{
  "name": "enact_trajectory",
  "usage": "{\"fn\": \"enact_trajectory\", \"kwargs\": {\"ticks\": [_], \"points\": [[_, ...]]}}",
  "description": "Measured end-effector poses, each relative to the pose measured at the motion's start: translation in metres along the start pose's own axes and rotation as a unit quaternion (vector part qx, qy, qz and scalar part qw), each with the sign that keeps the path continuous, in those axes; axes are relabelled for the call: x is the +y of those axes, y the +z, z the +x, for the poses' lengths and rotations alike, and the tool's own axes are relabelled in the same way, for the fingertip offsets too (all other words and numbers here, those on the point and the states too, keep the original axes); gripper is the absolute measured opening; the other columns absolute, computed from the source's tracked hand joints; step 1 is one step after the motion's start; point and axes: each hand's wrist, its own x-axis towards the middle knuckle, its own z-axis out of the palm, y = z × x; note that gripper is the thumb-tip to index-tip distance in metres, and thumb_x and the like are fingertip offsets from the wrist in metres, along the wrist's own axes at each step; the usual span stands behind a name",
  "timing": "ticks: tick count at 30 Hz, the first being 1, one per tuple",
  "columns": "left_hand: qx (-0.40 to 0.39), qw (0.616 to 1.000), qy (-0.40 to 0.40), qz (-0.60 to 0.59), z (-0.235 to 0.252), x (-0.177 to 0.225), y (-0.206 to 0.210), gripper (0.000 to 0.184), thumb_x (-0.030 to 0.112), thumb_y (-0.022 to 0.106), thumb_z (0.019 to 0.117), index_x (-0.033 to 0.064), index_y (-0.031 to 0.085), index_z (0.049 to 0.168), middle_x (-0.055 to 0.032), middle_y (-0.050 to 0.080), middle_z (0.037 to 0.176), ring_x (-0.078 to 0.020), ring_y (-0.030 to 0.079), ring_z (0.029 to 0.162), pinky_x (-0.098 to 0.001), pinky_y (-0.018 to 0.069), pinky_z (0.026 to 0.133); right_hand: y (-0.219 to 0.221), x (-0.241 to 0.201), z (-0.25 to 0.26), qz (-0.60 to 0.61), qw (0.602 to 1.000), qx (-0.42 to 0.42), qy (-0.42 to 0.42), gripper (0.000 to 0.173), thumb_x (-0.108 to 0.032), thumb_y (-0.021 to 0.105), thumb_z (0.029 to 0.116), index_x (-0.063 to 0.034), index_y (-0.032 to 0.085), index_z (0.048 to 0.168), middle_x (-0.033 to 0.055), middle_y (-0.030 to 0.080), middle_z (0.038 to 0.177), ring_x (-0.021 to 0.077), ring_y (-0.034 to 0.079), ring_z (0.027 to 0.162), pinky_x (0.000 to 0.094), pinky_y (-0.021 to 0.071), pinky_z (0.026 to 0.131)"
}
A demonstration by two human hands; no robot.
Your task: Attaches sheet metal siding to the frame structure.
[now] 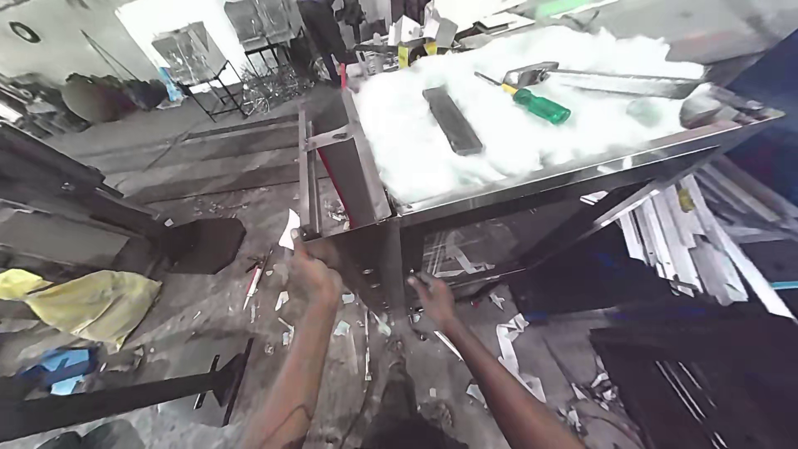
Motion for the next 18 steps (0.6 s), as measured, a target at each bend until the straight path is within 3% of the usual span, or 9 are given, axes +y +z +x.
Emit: {"fn": "enact_trajectory", "kwargs": {"ticks": [4, 8, 18], "points": [[0.035, 0.999, -0.012, -0.006, -0.007, -0.002, -0.001, 0.034, 0.031, 0.045, 0.1096, 0.0054, 0.057, 0.127, -0.0115, 0.065, 0.106, -0.0208, 0.066, 0.095, -0.0438, 0.0577, 0.083, -0.009, 0.005, -0.005, 0.024, 0.999, -0.032, -0.003, 0.037, -0.043, 0.055, 0.1037, -0.0132, 0.076, 0.112, 0.0049, 0.075, 0.097, 0.0179, 0.071, 0.09, 0.0472, 0.0576, 0.086], [0.025, 1.0, 0.01, -0.011, -0.006, -0.002, 0.002, 0.032, 0.031, 0.041, 0.1105, 0.0065, 0.058, 0.121, -0.0072, 0.065, 0.097, -0.016, 0.066, 0.088, -0.0383, 0.0577, 0.079, -0.01, 0.004, -0.011, 0.066, 0.996, -0.052, -0.007, 0.037, -0.036, 0.05, 0.1069, -0.0109, 0.072, 0.124, 0.0066, 0.074, 0.107, 0.0162, 0.07, 0.099, 0.0438, 0.0563, 0.094], [0.002, 1.0, 0.017, -0.007, -0.008, -0.001, 0.001, 0.036, 0.033, 0.039, 0.1111, 0.005, 0.056, 0.125, -0.0093, 0.065, 0.1, -0.0184, 0.066, 0.09, -0.0409, 0.0578, 0.08, -0.001, -0.001, -0.018, 0.092, 0.995, -0.028, 0.031, 0.034, -0.033, 0.052, 0.1065, -0.0109, 0.071, 0.125, 0.0072, 0.074, 0.105, 0.0177, 0.07, 0.097, 0.0454, 0.0563, 0.092]]}}
